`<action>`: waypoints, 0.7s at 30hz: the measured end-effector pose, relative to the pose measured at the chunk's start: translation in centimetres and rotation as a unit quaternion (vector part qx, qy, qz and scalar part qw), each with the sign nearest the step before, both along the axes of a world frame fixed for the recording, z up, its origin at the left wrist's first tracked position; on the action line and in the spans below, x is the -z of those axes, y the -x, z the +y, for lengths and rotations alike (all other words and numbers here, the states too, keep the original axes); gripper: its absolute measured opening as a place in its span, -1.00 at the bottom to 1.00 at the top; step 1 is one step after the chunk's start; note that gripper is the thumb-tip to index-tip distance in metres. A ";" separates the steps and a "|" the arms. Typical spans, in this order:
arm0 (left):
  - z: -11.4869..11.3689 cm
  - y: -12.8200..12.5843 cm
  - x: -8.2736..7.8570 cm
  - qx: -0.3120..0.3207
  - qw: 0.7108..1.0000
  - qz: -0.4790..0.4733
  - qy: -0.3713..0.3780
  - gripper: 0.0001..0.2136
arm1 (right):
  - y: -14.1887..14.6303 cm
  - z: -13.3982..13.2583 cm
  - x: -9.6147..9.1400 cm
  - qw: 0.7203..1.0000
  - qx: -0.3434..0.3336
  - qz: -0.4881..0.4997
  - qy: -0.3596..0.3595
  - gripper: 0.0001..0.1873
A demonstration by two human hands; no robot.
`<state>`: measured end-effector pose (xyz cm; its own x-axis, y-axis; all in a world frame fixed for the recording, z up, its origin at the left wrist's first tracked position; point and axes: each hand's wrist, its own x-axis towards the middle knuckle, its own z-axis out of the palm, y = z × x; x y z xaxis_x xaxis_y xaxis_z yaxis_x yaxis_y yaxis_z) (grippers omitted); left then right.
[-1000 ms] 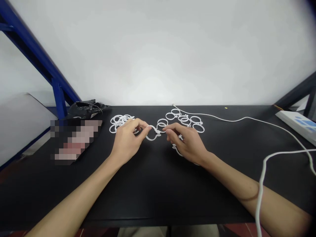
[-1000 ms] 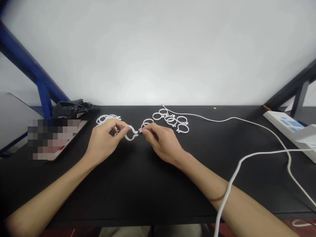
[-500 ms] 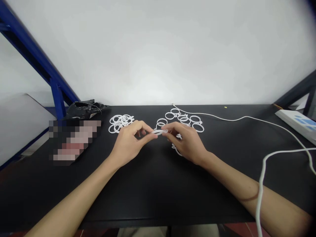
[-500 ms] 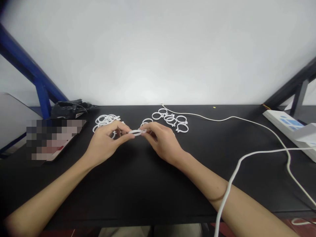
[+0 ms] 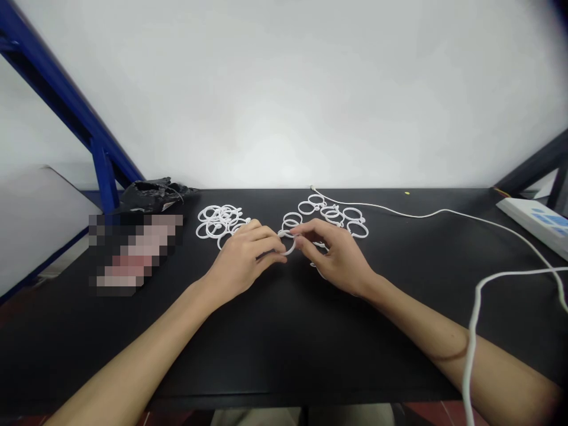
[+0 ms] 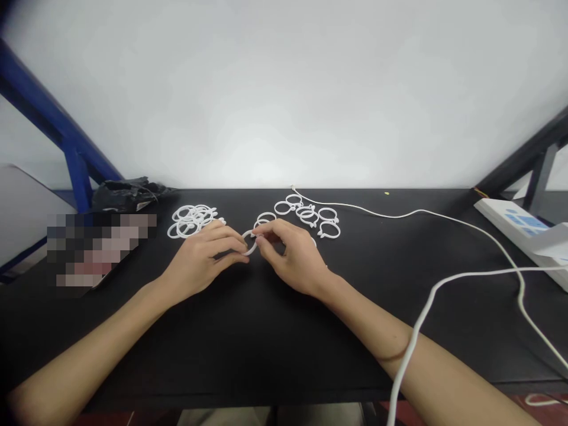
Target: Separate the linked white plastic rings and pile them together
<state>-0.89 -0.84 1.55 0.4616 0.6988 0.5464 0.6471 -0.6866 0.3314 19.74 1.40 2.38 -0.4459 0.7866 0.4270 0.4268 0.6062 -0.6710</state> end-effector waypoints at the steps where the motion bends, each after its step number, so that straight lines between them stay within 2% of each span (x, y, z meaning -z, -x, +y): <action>1: 0.0 0.0 0.0 -0.001 1.000 0.004 0.001 -0.90 | 0.0 0.0 0.0 1.000 -0.003 -0.003 0.006 -0.84; 6: 0.0 0.1 0.1 -0.002 1.000 0.006 0.004 -0.91 | -0.1 -0.1 0.1 1.000 -0.007 0.003 0.022 -0.85; 21: -0.2 0.0 -0.3 -0.010 1.000 0.003 0.020 -0.91 | -0.1 0.1 0.0 0.998 -0.026 -0.015 -0.060 -0.88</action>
<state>-0.89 -1.09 1.82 0.4505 0.7291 0.5153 0.6622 -0.6599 0.3549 19.82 1.45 2.36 -0.4984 0.7069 0.5019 0.4122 0.7025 -0.5802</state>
